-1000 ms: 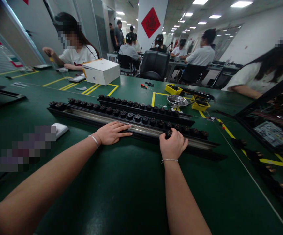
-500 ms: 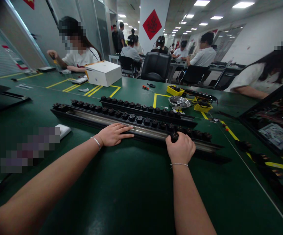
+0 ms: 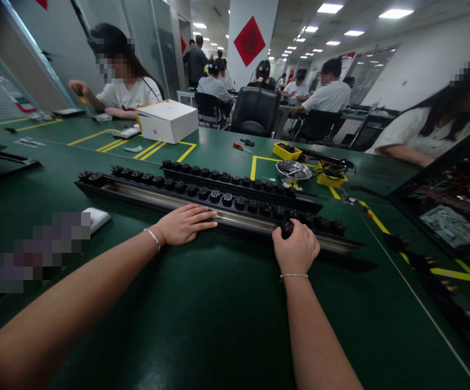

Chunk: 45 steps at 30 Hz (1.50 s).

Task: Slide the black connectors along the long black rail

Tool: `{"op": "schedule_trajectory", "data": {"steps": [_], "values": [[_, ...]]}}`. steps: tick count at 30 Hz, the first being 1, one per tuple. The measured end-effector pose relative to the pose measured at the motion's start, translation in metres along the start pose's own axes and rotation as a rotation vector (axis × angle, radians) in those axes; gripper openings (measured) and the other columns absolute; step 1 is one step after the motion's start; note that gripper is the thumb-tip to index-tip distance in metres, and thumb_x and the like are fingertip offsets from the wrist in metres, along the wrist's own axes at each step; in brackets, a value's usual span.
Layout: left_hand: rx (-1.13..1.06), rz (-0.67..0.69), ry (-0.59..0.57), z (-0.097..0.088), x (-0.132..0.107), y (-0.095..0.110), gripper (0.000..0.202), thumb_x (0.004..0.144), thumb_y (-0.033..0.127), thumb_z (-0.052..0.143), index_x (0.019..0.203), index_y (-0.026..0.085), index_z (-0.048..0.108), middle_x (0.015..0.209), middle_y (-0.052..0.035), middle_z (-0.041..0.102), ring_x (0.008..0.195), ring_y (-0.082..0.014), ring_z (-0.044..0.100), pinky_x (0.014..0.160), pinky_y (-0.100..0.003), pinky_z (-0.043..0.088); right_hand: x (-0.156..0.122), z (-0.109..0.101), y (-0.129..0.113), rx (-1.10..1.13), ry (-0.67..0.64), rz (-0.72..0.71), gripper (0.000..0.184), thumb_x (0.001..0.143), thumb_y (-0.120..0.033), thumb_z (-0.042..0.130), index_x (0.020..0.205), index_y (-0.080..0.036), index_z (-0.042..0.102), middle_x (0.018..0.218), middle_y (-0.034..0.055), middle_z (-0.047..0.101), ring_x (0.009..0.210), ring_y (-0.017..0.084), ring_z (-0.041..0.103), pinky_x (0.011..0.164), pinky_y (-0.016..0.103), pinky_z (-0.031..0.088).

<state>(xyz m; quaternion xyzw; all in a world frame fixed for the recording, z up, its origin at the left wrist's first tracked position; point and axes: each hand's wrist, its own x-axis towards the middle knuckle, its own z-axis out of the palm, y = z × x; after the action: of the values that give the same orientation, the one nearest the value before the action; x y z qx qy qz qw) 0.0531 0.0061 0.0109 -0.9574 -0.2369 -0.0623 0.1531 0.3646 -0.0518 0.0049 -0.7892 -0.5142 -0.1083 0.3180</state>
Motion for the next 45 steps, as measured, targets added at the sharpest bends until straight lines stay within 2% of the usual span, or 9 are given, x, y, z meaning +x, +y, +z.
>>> {"op": "schedule_trajectory", "data": {"steps": [9, 21, 24, 28, 35, 45], "values": [[0.012, -0.016, -0.013, 0.0013, -0.0014, 0.0006, 0.063, 0.084, 0.024, 0.046, 0.144, 0.026, 0.028, 0.151, -0.0022, 0.029, 0.135, -0.0218, 0.032, 0.111, -0.038, 0.019, 0.0003, -0.0020, 0.0007, 0.006, -0.008, 0.001, 0.044, 0.074, -0.036, 0.048, 0.112, -0.016, 0.059, 0.109, 0.0136, 0.062, 0.107, 0.028, 0.052, 0.094, 0.045, 0.035], [-0.002, -0.012, 0.002, 0.0009, -0.0011, 0.0002, 0.062, 0.084, 0.024, 0.047, 0.143, 0.026, 0.031, 0.150, -0.0041, 0.032, 0.128, -0.0234, 0.041, 0.108, -0.038, 0.025, 0.0033, -0.0016, 0.0048, 0.008, 0.019, -0.005, 0.044, 0.073, -0.032, 0.048, 0.112, -0.014, 0.060, 0.101, 0.0122, 0.065, 0.097, 0.027, 0.055, 0.093, 0.043, 0.035], [-0.027, -0.079, 0.017, 0.0022, -0.0021, 0.0017, 0.061, 0.084, 0.023, 0.047, 0.142, 0.028, 0.031, 0.147, -0.0036, 0.037, 0.125, -0.0229, 0.044, 0.105, -0.038, 0.028, 0.0030, -0.0017, 0.0048, 0.002, 0.023, -0.005, 0.045, 0.073, -0.033, 0.047, 0.112, -0.013, 0.060, 0.103, 0.0129, 0.064, 0.099, 0.027, 0.055, 0.094, 0.042, 0.034], [-0.073, -0.217, 0.093, 0.0037, -0.0036, 0.0041, 0.057, 0.085, 0.025, 0.045, 0.141, 0.020, 0.035, 0.137, -0.0067, 0.050, 0.121, -0.0222, 0.047, 0.103, -0.037, 0.030, 0.0019, -0.0003, 0.0053, 0.002, 0.042, -0.006, 0.045, 0.073, -0.033, 0.047, 0.112, -0.013, 0.060, 0.105, 0.0140, 0.063, 0.101, 0.028, 0.054, 0.094, 0.042, 0.034], [-0.141, -0.352, 0.169, 0.0021, -0.0048, 0.0056, 0.048, 0.086, 0.037, 0.047, 0.133, 0.026, 0.045, 0.135, -0.0037, 0.051, 0.119, -0.0230, 0.047, 0.102, -0.040, 0.029, 0.0019, 0.0009, 0.0053, 0.004, 0.051, -0.003, 0.046, 0.074, -0.034, 0.046, 0.113, -0.014, 0.059, 0.102, 0.0136, 0.064, 0.099, 0.029, 0.055, 0.091, 0.042, 0.035], [-0.176, -0.400, 0.176, 0.0042, -0.0034, 0.0074, 0.047, 0.085, 0.032, 0.048, 0.132, 0.028, 0.047, 0.125, -0.0033, 0.059, 0.109, -0.0227, 0.053, 0.095, -0.040, 0.034, 0.0026, 0.0014, 0.0065, -0.008, 0.030, 0.016, 0.045, 0.074, -0.035, 0.047, 0.113, -0.015, 0.059, 0.103, 0.0134, 0.063, 0.100, 0.029, 0.053, 0.090, 0.044, 0.035]]}}
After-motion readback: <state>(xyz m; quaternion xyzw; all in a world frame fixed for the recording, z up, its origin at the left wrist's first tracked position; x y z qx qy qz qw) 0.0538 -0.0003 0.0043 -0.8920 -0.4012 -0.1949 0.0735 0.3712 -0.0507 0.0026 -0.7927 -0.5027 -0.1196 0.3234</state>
